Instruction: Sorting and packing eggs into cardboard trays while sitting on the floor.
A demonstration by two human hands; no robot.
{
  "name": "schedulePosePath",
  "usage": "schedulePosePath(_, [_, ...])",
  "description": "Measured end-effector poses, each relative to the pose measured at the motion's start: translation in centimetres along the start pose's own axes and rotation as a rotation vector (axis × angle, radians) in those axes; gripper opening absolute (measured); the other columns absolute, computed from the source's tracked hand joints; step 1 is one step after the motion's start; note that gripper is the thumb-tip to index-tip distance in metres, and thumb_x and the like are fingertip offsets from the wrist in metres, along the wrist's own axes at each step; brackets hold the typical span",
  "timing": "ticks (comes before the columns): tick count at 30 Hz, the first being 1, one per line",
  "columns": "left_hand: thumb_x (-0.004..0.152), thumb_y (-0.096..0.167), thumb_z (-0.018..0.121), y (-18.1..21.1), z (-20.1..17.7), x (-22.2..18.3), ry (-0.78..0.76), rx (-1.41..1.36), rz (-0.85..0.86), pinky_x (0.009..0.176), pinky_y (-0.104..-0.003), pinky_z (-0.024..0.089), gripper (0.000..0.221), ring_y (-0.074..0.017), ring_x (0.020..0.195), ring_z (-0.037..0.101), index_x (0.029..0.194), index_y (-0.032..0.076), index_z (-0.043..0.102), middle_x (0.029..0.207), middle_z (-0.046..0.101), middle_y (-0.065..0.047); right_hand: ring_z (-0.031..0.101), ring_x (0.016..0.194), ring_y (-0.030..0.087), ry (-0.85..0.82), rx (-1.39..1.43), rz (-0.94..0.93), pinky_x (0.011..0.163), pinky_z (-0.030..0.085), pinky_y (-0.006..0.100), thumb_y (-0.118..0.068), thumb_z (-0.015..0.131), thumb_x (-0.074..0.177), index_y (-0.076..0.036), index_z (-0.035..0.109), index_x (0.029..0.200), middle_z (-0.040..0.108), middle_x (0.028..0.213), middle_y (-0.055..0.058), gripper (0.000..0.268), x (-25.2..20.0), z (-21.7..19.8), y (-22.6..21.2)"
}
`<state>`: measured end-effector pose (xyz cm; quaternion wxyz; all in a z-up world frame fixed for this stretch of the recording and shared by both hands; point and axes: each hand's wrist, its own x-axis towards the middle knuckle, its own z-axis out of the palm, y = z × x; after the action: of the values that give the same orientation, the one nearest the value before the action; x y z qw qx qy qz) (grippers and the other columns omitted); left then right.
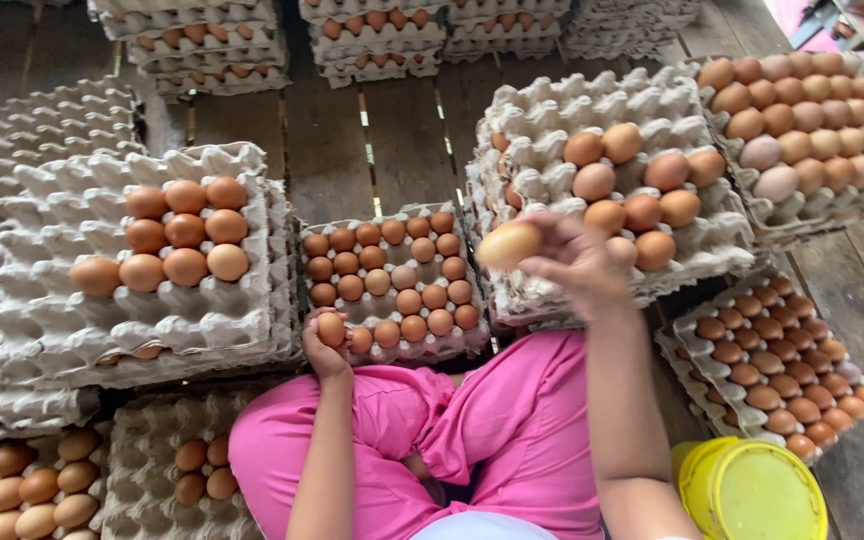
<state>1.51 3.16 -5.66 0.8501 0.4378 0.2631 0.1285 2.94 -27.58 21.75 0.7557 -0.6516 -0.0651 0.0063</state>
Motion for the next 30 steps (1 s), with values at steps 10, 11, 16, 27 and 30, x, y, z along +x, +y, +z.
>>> schedulePosePath(10, [0.081, 0.041, 0.041, 0.8, 0.7, -0.7, -0.032, 0.023, 0.019, 0.035, -0.017, 0.044, 0.032, -0.0137, 0.04, 0.054, 0.095, 0.015, 0.054, 0.074, 0.063, -0.011, 0.06, 0.067, 0.005, 0.401, -1.082, -0.024, 0.06, 0.05, 0.016, -0.026, 0.079, 0.069, -0.01, 0.062, 0.108, 0.064, 0.088, 0.001, 0.046, 4.5, -11.9, -4.0])
schedulePosePath(11, [0.081, 0.041, 0.041, 0.8, 0.7, -0.8, -0.028, 0.023, 0.019, 0.035, -0.017, 0.044, 0.032, -0.0138, 0.039, 0.054, 0.094, 0.015, 0.054, 0.074, 0.063, -0.011, 0.06, 0.075, 0.014, 0.408, -1.263, -0.007, 0.065, 0.05, 0.025, -0.035, 0.078, 0.066, -0.014, 0.064, 0.106, 0.065, 0.086, 0.001, 0.047, 4.9, -12.3, -3.4])
schedulePosePath(16, [0.081, 0.042, 0.041, 0.7, 0.4, -0.7, -0.01, 0.007, 0.012, 0.035, -0.018, 0.046, 0.033, -0.0139, 0.039, 0.055, 0.094, 0.015, 0.055, 0.074, 0.062, -0.012, 0.063, 0.085, 0.025, 0.361, -1.51, 0.062, 0.072, 0.05, 0.036, -0.038, 0.075, 0.066, -0.023, 0.067, 0.107, 0.067, 0.087, 0.002, 0.044, 6.4, -13.1, -2.0])
schedulePosePath(27, [0.08, 0.04, 0.042, 0.5, 0.4, -0.5, -0.013, -0.009, 0.006, 0.035, -0.018, 0.046, 0.033, -0.0139, 0.039, 0.055, 0.095, 0.014, 0.054, 0.073, 0.062, -0.012, 0.06, 0.099, 0.022, 0.31, -1.425, 0.179, 0.081, 0.048, 0.037, -0.026, 0.068, 0.079, -0.021, 0.063, 0.114, 0.066, 0.1, 0.007, 0.036, 6.8, -13.0, -2.3])
schedulePosePath(30, [0.079, 0.041, 0.042, 1.1, 0.9, -1.0, -0.007, -0.005, 0.002, 0.035, -0.018, 0.045, 0.032, -0.0143, 0.039, 0.054, 0.092, 0.015, 0.055, 0.073, 0.062, -0.012, 0.059, 0.1, 0.024, 0.305, -1.453, 0.18, 0.082, 0.047, 0.04, -0.028, 0.067, 0.078, -0.021, 0.062, 0.116, 0.066, 0.1, 0.008, 0.038, 6.8, -13.2, -1.8])
